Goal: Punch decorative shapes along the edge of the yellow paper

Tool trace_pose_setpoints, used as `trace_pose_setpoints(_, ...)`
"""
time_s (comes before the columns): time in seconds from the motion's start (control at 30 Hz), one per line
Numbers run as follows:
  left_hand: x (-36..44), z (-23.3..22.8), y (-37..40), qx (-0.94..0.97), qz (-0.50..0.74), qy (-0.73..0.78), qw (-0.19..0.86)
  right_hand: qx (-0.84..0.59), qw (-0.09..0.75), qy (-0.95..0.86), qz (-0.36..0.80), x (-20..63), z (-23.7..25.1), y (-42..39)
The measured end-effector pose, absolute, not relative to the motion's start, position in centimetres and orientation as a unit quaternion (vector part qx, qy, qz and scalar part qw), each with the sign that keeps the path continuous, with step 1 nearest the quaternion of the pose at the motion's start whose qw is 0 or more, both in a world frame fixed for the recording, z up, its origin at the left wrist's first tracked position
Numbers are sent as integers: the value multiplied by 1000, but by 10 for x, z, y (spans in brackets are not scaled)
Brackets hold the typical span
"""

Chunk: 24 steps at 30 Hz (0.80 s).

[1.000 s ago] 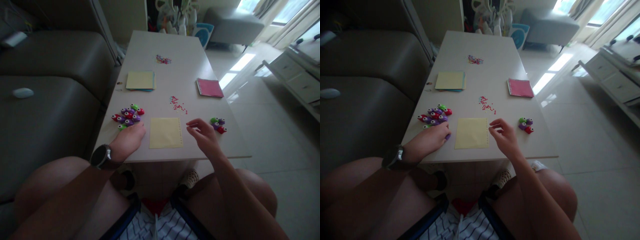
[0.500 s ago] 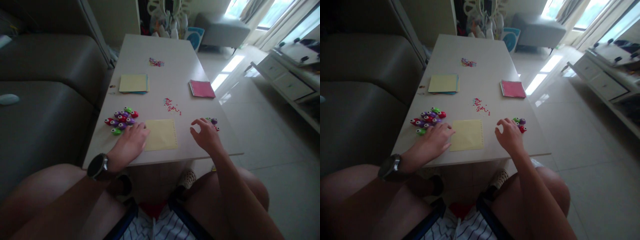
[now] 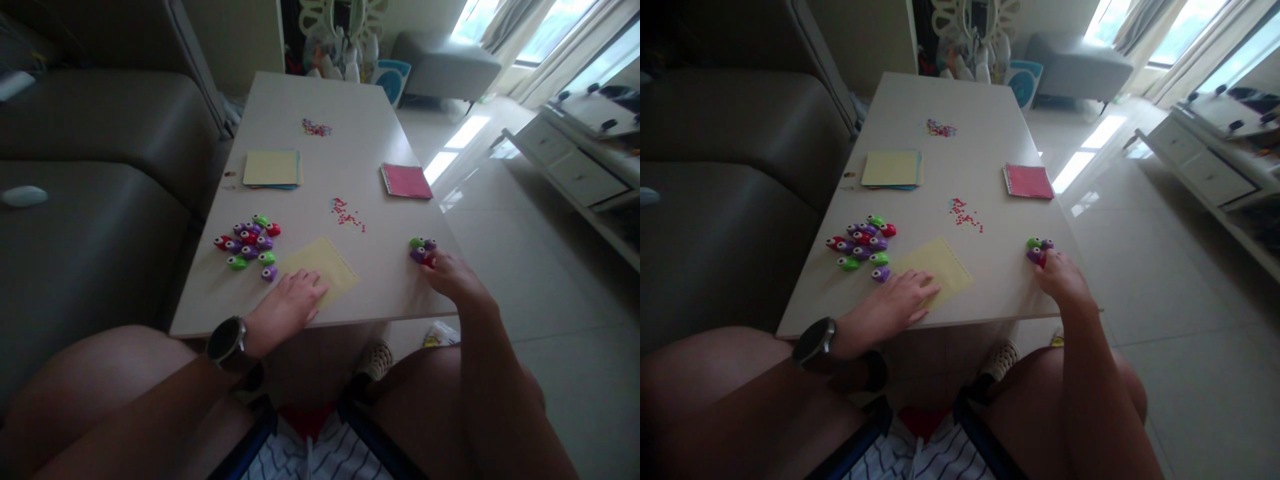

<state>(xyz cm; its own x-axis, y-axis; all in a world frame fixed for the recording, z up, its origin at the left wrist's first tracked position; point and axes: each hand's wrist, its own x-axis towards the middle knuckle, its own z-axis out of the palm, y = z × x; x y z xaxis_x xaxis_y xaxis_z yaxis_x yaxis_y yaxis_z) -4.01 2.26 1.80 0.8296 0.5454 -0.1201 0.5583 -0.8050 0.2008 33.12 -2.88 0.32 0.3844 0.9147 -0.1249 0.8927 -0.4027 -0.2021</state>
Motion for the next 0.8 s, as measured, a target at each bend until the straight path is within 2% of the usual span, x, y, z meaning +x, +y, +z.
trace_pose_setpoints(0.13, -39, 18, 21, 950, -35, 291, 106, -835, 3, -525, 166, 326, 11, -28)
trace_pose_setpoints(0.4, -36, 10, 16, 948, -14, 277, 157, -795, 57, -545, 258, 311, 10, -27)
trace_pose_setpoints(0.5, -33, 9, 12, 950, -18, 266, 162, -782, 88, -555, 269, 309, 9, -28)
trace_pose_setpoints(0.63, -33, 7, 10, 952, -24, 248, 180, -755, 72, -594, 268, 307, 7, -29)
trace_pose_setpoints(0.8, -33, -2, 10, 953, -27, 241, 183, -736, 77, -640, 208, 303, 3, -31)
